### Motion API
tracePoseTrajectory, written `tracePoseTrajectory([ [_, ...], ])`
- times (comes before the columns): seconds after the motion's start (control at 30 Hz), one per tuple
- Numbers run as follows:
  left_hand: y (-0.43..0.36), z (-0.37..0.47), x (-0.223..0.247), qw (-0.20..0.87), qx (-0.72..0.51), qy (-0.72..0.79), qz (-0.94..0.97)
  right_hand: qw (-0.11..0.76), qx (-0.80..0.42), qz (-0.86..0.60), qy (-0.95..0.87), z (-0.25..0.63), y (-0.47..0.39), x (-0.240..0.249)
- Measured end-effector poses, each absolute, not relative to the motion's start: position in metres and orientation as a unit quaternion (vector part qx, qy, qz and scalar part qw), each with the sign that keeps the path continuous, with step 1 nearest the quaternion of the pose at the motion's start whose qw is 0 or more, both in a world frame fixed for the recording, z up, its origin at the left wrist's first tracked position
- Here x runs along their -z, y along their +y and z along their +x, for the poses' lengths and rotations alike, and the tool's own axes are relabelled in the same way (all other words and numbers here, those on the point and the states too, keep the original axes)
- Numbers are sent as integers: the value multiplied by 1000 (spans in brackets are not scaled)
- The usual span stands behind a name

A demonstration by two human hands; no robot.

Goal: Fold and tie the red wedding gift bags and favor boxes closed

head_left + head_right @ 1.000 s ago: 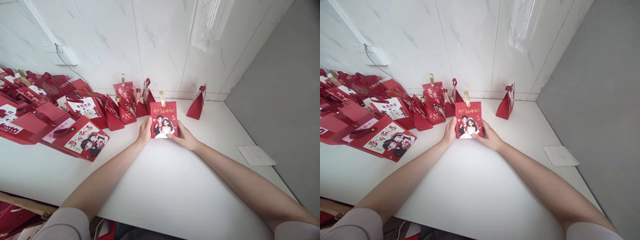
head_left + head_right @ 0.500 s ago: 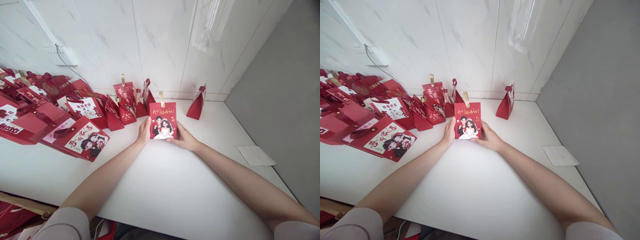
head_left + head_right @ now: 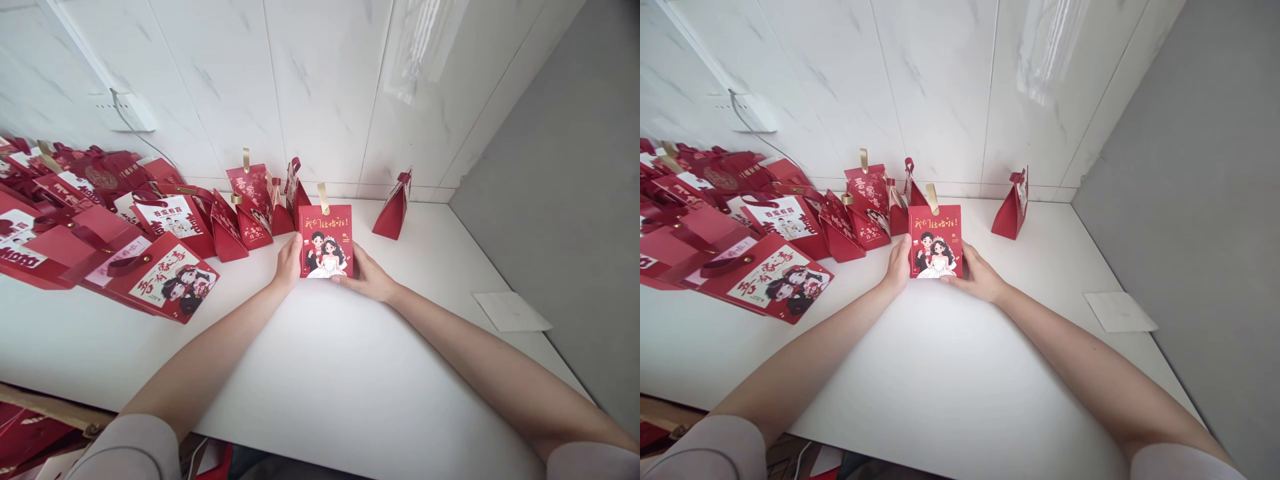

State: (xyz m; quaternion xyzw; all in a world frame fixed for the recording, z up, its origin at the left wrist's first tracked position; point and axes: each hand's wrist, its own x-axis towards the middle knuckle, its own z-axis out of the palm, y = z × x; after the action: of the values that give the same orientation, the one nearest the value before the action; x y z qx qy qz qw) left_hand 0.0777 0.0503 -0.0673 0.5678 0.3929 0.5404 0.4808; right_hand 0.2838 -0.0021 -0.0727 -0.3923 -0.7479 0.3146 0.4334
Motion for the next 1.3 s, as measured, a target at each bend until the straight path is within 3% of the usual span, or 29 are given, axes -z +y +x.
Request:
tracePoseTrajectory([
  [0.93, 49, 78, 67, 451, -551, 388, 585, 433, -293, -391, -757, 285, -1, 78],
  [1.3, 45, 79, 66, 420, -586, 362, 591, 431, -188, -402, -786, 289, 0, 82],
])
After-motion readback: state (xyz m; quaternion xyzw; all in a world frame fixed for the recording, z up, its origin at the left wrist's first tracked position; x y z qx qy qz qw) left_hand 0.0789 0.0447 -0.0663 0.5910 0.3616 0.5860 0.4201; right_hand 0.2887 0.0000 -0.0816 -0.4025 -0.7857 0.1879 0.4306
